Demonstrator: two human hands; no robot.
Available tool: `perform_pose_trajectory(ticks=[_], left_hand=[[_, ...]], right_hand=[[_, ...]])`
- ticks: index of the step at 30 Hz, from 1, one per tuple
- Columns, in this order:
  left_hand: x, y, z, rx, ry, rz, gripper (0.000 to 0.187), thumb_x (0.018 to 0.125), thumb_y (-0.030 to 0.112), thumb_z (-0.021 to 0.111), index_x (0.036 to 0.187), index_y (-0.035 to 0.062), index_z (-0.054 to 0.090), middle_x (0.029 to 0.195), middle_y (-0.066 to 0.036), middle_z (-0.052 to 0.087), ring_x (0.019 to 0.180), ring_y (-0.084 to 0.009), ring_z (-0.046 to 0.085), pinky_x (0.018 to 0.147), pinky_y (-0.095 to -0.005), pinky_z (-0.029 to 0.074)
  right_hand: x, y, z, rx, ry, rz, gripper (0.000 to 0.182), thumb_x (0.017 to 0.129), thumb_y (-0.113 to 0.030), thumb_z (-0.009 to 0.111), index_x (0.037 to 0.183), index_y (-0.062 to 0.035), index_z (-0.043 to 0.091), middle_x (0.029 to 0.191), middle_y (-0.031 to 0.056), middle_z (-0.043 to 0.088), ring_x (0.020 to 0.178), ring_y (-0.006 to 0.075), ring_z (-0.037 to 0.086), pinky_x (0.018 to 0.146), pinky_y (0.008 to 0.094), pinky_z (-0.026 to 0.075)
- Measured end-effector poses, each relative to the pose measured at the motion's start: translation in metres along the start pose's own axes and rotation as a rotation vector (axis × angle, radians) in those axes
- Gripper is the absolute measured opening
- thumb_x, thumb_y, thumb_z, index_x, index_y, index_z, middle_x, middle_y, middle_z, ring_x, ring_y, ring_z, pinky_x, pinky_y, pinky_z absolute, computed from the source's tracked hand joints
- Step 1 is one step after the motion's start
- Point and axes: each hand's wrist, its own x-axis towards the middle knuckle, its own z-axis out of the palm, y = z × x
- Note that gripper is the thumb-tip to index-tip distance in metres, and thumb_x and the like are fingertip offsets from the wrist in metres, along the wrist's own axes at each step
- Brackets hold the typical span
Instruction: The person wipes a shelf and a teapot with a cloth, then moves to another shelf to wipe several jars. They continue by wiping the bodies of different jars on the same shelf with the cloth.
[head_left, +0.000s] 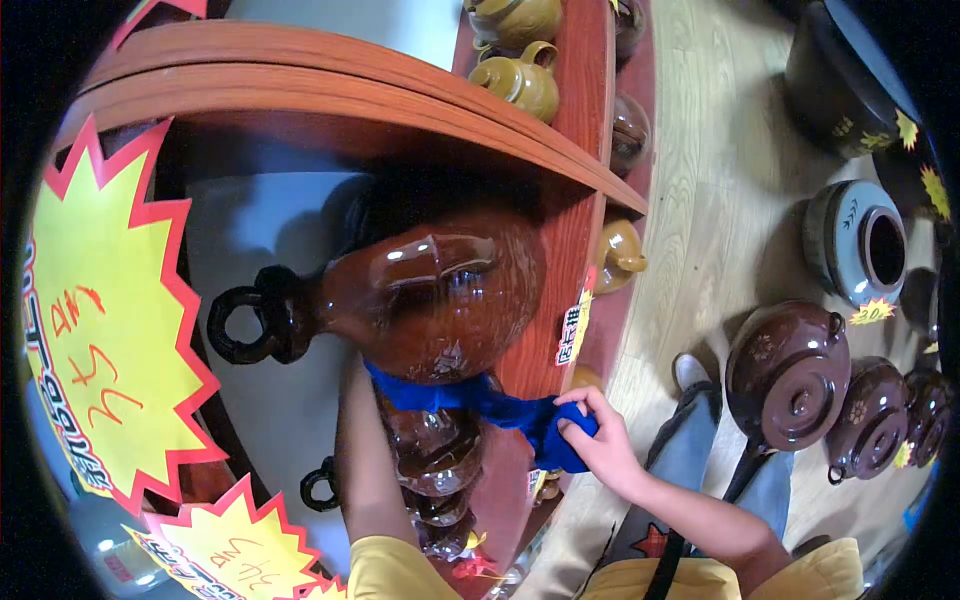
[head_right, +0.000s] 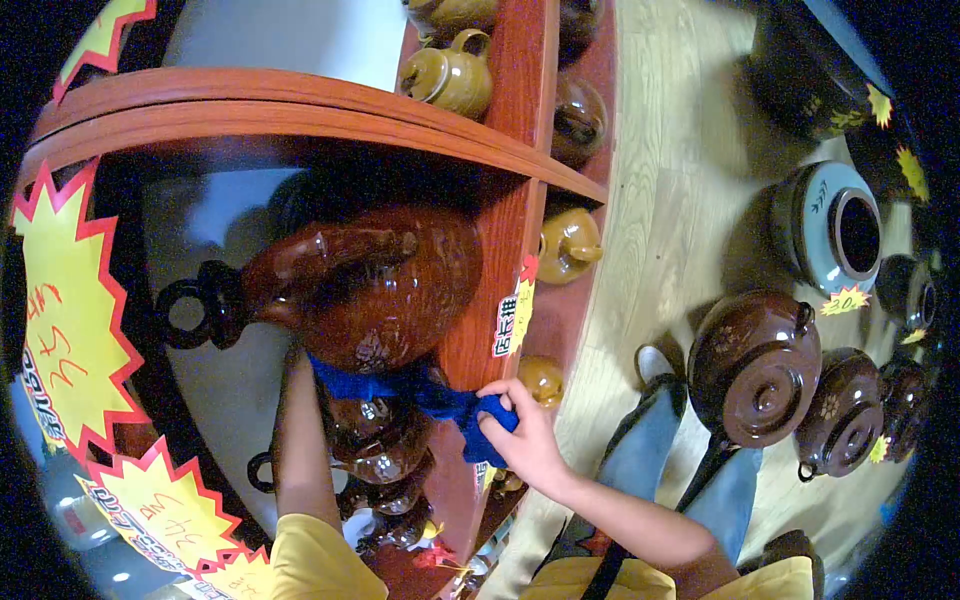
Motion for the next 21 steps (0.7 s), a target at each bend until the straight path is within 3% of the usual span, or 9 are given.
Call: perform_pose_trajectory(ticks=[8,10,11,13,16,17,18,21], left_hand=[[-0.028,-0.009,-0.033,-0.013,0.032,-0.064,0.038,0.089,0.022,0.042,0.118,-0.0018,0.043,0.12,-0.017,0.048,0.109,-0.0277,0.05,0.091,-0.0422,0.042],[-0.028,-0.012,-0.036,0.273,0.135,0.062,0.037,0.089,0.025,0.041,0.108,-0.0037,0.054,0.107,-0.015,0.059,0.102,-0.0261,0.055,0.087,-0.04,0.043],[-0.031,-0.009,-0.041,0.27,0.135,0.064,0.037,0.089,0.025,0.041,0.108,-0.0037,0.054,0.107,-0.015,0.059,0.102,-0.0261,0.055,0.087,-0.04,0.043],[-0.045,-0.002,-0.051,1.255,0.114,0.407,0.039,0.088,0.022,0.042,0.112,-0.008,0.05,0.104,-0.02,0.06,0.101,-0.0274,0.056,0.086,-0.0381,0.042],[-0.114,0.007,-0.024,1.001,-0.042,0.3,0.041,0.085,0.02,0.047,0.114,-0.0083,0.049,0.099,-0.023,0.061,0.099,-0.0295,0.057,0.086,-0.0358,0.042],[-0.141,0.017,-0.005,1.088,-0.003,0.293,0.044,0.082,0.02,0.052,0.117,-0.0056,0.049,0.101,-0.021,0.061,0.1,-0.0305,0.057,0.089,-0.0359,0.041],[-0.095,-0.025,-0.043,1.105,-0.05,0.286,0.044,0.079,0.022,0.056,0.117,-0.0001,0.051,0.1,-0.019,0.062,0.1,-0.0323,0.056,0.089,-0.0363,0.041],[-0.112,-0.021,-0.019,1.373,-0.051,0.241,0.04,0.077,0.023,0.058,0.113,0.0044,0.055,0.099,-0.019,0.062,0.1,-0.0327,0.056,0.091,-0.0388,0.039]], right_hand=[[-0.017,-0.026,-0.005,0.108,0.021,-0.05,0.019,0.079,0.0,0.054,0.098,-0.0048,0.053,0.074,-0.002,0.048,0.069,0.0042,0.046,0.062,0.0198,0.039],[-0.032,-0.046,-0.016,0.157,0.006,-0.026,0.02,0.079,0.001,0.053,0.098,-0.0046,0.053,0.077,-0.002,0.051,0.072,0.0041,0.047,0.065,0.0193,0.039],[-0.04,-0.058,-0.022,0.204,0.001,-0.021,0.02,0.078,0.002,0.051,0.098,-0.0044,0.053,0.079,-0.0015,0.053,0.073,0.0043,0.048,0.066,0.0195,0.039],[-0.052,-0.072,-0.033,0.274,0.031,-0.018,0.02,0.079,0.001,0.05,0.098,-0.004,0.053,0.078,-0.0007,0.052,0.072,0.0052,0.048,0.066,0.0194,0.039],[-0.064,-0.092,-0.046,0.332,0.045,-0.019,0.02,0.079,0.001,0.049,0.098,-0.0039,0.052,0.077,-0.0004,0.05,0.07,0.0059,0.047,0.065,0.0196,0.04],[-0.065,-0.089,-0.051,0.266,0.107,-0.082,0.019,0.079,0.001,0.05,0.097,-0.004,0.052,0.077,-0.0002,0.05,0.069,0.006,0.047,0.064,0.0198,0.04],[-0.063,-0.083,-0.054,0.201,0.17,-0.144,0.019,0.079,0.001,0.05,0.097,-0.0042,0.052,0.077,0.0,0.049,0.068,0.006,0.047,0.063,0.0199,0.04],[-0.054,-0.053,-0.058,0.346,0.163,0.003,0.018,0.079,0.0,0.048,0.095,-0.0058,0.052,0.078,-0.0003,0.048,0.068,0.0061,0.046,0.061,0.0198,0.039]])
